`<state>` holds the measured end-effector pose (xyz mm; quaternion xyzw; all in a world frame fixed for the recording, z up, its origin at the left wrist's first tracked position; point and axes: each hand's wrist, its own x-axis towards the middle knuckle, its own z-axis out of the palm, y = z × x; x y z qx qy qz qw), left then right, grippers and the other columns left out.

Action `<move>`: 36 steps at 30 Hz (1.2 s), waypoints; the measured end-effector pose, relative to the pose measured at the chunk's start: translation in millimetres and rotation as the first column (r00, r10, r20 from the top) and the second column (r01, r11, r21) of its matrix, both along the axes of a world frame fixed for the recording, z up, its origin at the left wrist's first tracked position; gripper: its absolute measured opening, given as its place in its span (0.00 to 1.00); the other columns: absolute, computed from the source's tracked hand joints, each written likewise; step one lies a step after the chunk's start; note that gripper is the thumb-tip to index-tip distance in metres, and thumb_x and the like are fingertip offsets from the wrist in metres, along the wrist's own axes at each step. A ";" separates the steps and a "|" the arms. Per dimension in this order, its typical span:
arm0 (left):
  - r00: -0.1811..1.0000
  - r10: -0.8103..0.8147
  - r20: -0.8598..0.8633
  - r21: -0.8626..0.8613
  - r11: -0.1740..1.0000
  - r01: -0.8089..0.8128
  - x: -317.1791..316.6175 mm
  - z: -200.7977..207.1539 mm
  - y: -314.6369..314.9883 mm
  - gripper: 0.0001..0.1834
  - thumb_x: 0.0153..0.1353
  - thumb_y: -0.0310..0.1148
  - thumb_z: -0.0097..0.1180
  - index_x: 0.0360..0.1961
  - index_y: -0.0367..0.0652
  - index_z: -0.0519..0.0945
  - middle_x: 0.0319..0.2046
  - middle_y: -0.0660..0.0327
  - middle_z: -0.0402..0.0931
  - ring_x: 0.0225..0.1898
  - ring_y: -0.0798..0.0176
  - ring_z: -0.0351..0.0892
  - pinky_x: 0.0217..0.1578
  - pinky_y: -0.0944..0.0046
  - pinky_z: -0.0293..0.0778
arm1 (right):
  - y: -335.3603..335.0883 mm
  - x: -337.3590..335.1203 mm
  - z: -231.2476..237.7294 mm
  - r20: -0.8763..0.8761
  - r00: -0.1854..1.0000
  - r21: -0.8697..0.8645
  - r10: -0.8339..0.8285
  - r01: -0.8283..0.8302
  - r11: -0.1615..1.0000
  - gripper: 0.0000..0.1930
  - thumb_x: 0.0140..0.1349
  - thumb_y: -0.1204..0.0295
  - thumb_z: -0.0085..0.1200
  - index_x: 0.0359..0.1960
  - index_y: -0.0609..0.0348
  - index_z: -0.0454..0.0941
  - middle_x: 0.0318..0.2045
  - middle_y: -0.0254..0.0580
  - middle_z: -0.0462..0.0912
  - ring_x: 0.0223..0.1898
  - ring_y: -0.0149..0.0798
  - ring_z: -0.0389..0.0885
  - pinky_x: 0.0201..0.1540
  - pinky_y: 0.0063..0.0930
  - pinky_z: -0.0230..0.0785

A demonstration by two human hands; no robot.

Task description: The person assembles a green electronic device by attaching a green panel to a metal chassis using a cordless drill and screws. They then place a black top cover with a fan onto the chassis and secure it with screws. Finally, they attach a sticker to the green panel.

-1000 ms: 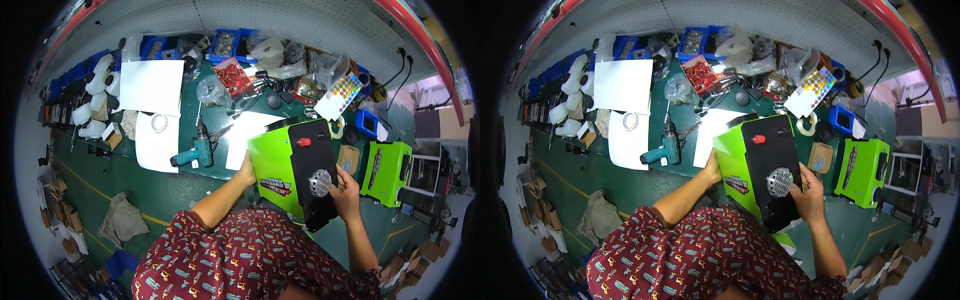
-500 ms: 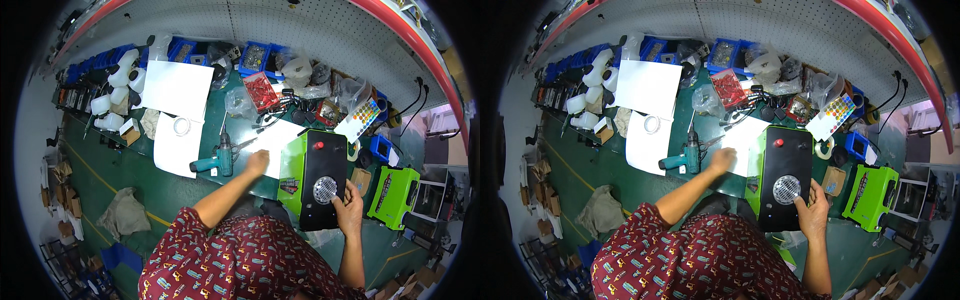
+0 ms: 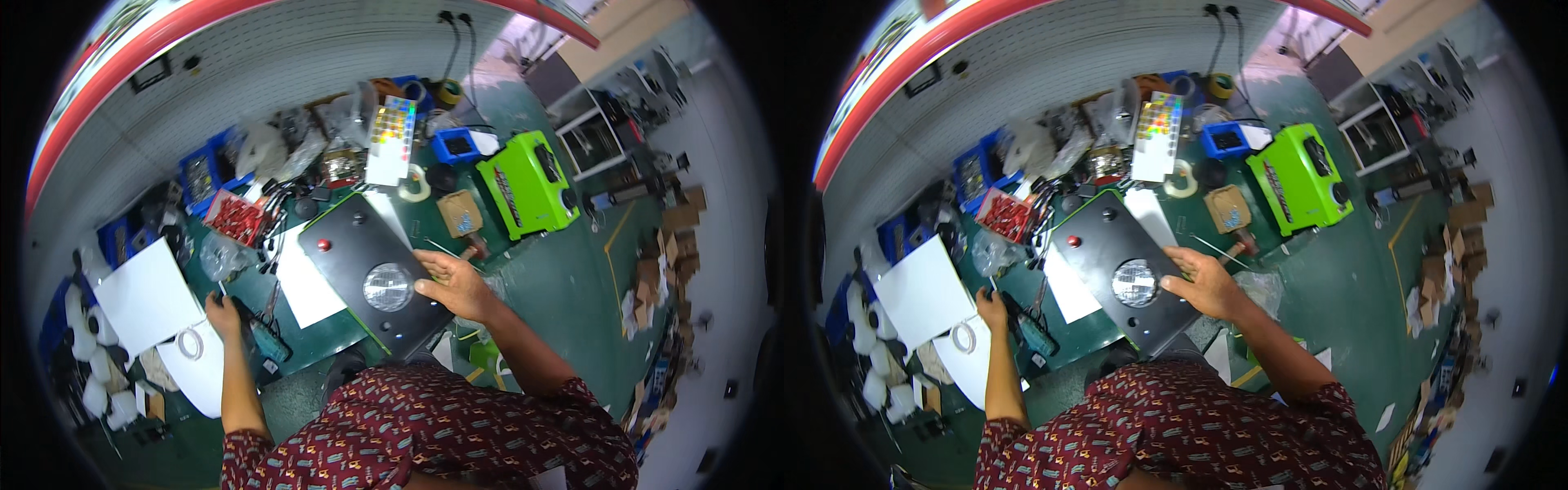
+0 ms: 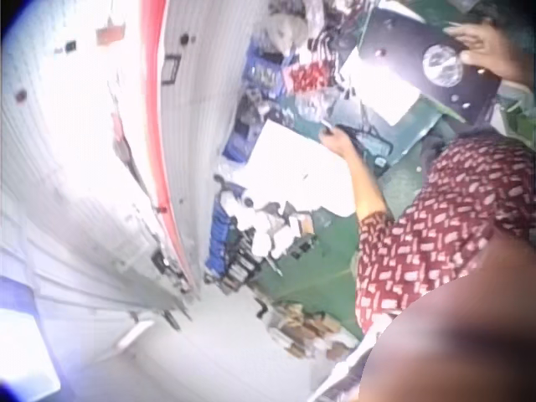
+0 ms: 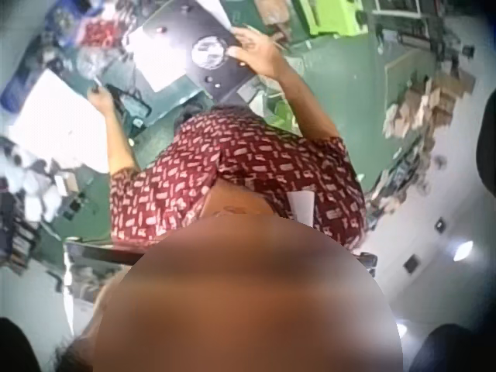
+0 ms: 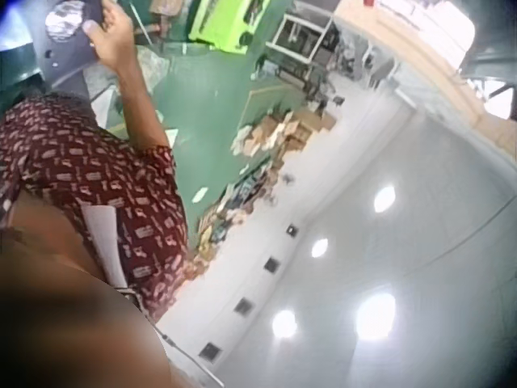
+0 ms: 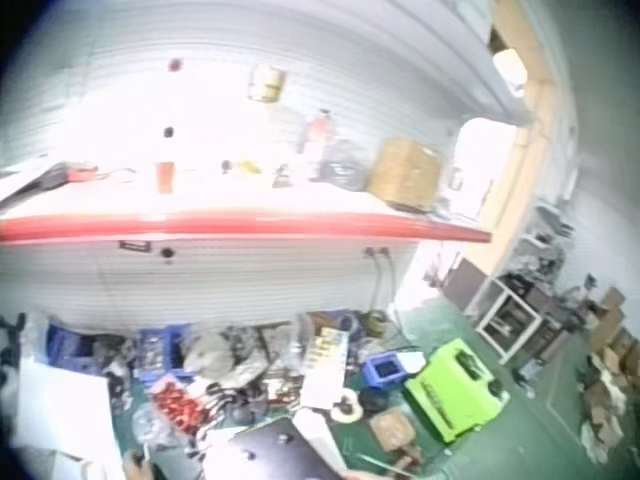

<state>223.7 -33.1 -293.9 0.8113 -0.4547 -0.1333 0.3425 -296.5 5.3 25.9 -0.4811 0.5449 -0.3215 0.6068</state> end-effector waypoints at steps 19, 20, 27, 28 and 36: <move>0.762 -0.483 -0.432 -0.301 0.873 0.383 -272.8 287.2 52.2 0.43 0.68 0.45 0.60 0.76 0.33 0.59 0.76 0.48 0.59 0.77 0.50 0.56 0.76 0.48 0.49 | -40.3 -125.4 -243.9 -0.972 0.155 0.167 0.177 -0.073 0.983 0.10 0.63 0.71 0.62 0.46 0.53 0.84 0.44 0.43 0.88 0.48 0.49 0.89 0.49 0.47 0.83; 0.778 -0.474 -0.411 -0.293 0.877 0.380 -275.8 292.6 49.5 0.42 0.68 0.44 0.60 0.76 0.33 0.60 0.75 0.48 0.59 0.77 0.50 0.57 0.76 0.49 0.50 | -41.1 -137.3 -246.3 -0.961 0.147 0.219 0.233 -0.106 0.970 0.07 0.65 0.71 0.59 0.43 0.53 0.86 0.41 0.43 0.90 0.45 0.50 0.90 0.44 0.45 0.85; 0.790 -0.609 0.063 -0.376 0.719 0.584 -260.1 363.2 51.2 0.28 0.66 0.37 0.63 0.62 0.30 0.76 0.60 0.44 0.78 0.64 0.45 0.75 0.67 0.50 0.67 | -33.4 -131.9 -114.8 -0.726 0.678 -0.472 -0.116 -0.369 0.800 0.11 0.69 0.65 0.56 0.45 0.55 0.87 0.37 0.43 0.86 0.43 0.51 0.77 0.50 0.45 0.65; 0.736 -0.668 0.110 -0.347 0.668 0.658 -262.2 385.1 47.4 0.26 0.64 0.37 0.64 0.59 0.30 0.78 0.54 0.43 0.81 0.58 0.43 0.79 0.63 0.49 0.71 | -36.1 -119.5 -74.0 -0.701 0.713 -0.501 -0.035 -0.457 0.735 0.10 0.68 0.66 0.58 0.45 0.54 0.87 0.35 0.41 0.84 0.42 0.49 0.76 0.49 0.43 0.65; 0.423 -0.883 -0.206 0.094 0.412 0.906 -292.6 416.2 65.2 0.26 0.68 0.34 0.62 0.64 0.36 0.74 0.28 0.44 0.83 0.28 0.40 0.85 0.30 0.47 0.80 | -19.1 -11.7 78.6 -0.649 0.684 -0.603 0.333 -0.729 0.323 0.05 0.63 0.69 0.64 0.36 0.54 0.84 0.31 0.33 0.78 0.39 0.40 0.77 0.46 0.36 0.68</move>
